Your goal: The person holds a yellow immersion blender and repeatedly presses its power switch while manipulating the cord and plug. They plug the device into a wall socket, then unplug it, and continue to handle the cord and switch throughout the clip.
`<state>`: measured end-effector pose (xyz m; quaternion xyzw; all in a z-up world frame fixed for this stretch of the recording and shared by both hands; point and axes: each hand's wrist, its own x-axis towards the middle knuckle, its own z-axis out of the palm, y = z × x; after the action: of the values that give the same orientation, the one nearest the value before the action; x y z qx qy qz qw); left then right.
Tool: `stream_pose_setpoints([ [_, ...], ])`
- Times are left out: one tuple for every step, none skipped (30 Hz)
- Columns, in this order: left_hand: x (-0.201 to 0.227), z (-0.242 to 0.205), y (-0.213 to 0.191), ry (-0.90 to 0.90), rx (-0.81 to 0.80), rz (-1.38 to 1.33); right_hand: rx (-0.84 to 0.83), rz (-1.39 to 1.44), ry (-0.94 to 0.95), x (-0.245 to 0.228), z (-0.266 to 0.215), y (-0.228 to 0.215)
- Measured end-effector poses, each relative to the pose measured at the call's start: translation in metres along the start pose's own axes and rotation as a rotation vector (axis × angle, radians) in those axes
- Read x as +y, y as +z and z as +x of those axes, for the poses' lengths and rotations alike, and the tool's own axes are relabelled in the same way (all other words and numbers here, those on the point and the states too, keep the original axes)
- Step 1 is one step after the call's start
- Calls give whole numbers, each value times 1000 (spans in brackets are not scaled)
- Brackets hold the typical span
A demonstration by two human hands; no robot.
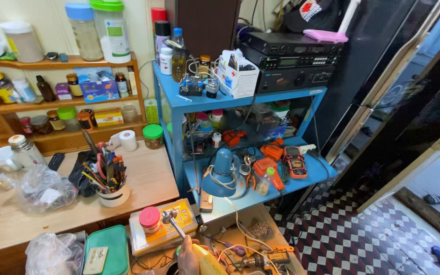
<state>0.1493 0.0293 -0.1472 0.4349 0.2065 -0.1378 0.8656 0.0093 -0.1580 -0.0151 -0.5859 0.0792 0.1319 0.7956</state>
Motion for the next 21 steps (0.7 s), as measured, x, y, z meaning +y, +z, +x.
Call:
stream_pose_setpoints([
  [1, -6, -1, -5, 3, 20, 11, -3, -22, 1, -11, 11],
  [6, -13, 2, -9, 6, 40, 23, -5, -45, 3, -19, 22],
  [9, -27, 3, -21, 19, 60, 33, -2, -51, 7, -31, 32],
  [12, -40, 4, 3, -7, 54, 45, 0, -61, 12, -42, 41],
  [16, -56, 4, 25, -27, 47, 55, 3, -63, 14, -51, 45],
  [20, -70, 7, 47, -47, 40, 64, 7, -68, 18, -61, 51],
  [22, -87, 5, 45, -99, 12, 86, 23, -64, 27, -77, 56],
  [22, -103, 3, 43, -150, -18, 106, 39, -62, 37, -93, 62],
  [24, -116, 1, 45, -196, -49, 124, 57, -55, 44, -107, 67],
  [28, -122, 7, -34, -104, -20, 150, 69, -83, 47, -110, 69],
  [29, -129, 15, -112, -6, 1, 176, 78, -107, 47, -115, 69],
  [28, -139, 16, -23, -173, -43, 205, 84, -141, 48, -118, 68],
  [19, -154, 9, 52, -316, -88, 230, 95, -141, 58, -129, 71],
  [12, -158, 13, 64, -384, -209, 260, 112, -143, 68, -139, 73],
  [6, -165, 11, 88, -337, -213, 285, 138, -137, 80, -149, 78],
  [1, -171, 10, 113, -289, -214, 311, 168, -125, 92, -161, 83],
  [0, -171, 13, 83, -110, -92, 335, 192, -131, 99, -167, 86],
  [0, -176, 11, 49, 68, 32, 373, 234, -126, 106, -174, 89],
  [0, -184, 12, 33, 73, 118, 415, 264, -146, 105, -175, 85],
  [1, -194, 12, 15, 77, 203, 458, 293, -167, 104, -176, 81],
  [2, -203, 16, -3, 68, 288, 480, 354, -160, 105, -175, 75],
])
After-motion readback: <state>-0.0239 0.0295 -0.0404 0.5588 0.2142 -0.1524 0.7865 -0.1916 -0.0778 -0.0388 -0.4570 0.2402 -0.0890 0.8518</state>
